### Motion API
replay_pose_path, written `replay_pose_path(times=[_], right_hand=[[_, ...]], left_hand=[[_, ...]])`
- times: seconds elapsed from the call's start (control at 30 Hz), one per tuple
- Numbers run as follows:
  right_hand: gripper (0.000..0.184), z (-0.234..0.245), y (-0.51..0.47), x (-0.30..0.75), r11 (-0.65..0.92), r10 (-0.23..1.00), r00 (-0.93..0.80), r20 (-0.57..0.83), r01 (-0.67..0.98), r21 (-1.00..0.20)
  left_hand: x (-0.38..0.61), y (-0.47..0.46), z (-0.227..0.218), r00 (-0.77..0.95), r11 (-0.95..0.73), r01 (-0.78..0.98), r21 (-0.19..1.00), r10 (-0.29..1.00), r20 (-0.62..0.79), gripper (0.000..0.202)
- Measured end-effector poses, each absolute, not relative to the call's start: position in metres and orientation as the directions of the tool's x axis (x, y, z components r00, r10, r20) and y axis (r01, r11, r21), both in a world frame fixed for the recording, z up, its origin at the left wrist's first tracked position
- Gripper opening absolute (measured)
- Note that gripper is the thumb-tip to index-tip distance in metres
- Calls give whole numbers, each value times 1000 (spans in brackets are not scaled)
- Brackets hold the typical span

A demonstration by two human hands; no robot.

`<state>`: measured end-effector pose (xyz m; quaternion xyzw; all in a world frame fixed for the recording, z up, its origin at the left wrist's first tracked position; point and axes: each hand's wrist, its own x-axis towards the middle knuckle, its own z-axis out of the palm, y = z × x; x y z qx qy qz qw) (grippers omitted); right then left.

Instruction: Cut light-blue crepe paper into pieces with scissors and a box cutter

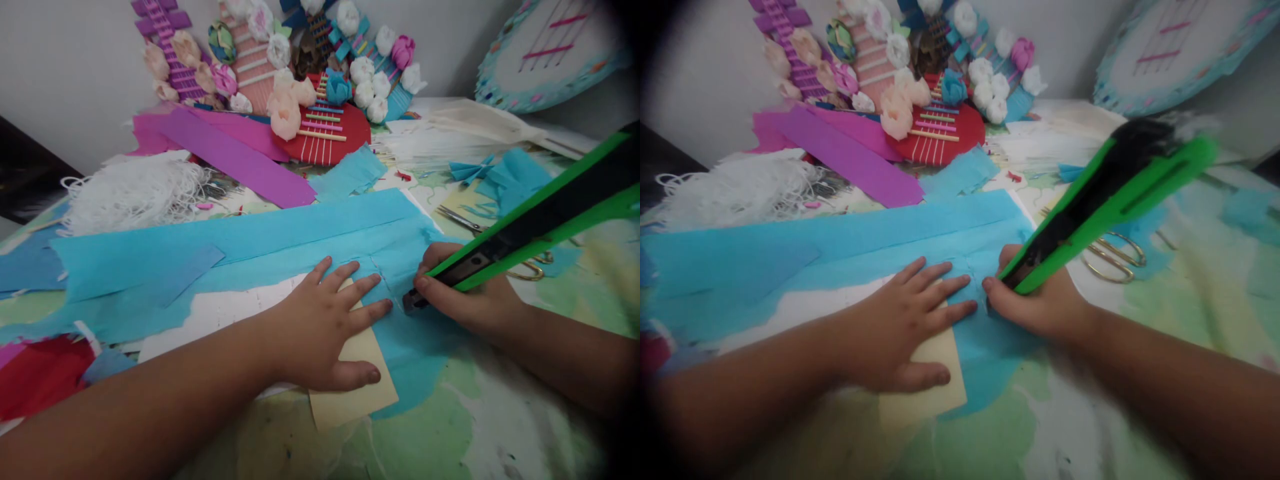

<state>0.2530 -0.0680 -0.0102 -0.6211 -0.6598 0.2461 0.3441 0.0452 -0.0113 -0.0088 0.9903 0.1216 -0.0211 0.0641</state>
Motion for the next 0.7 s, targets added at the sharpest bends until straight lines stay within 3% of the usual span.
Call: replay_pose_path(times=[0.43, 0.7], right_hand=[[26, -12, -70, 251, 211, 977, -130, 171, 732, -648], [24, -11, -70, 254, 144, 983, -19, 183, 694, -706]], left_hand=[[45, -11, -9, 972, -964, 233, 132, 228, -52, 68], [44, -12, -6, 977, -964, 214, 156, 208, -55, 61]])
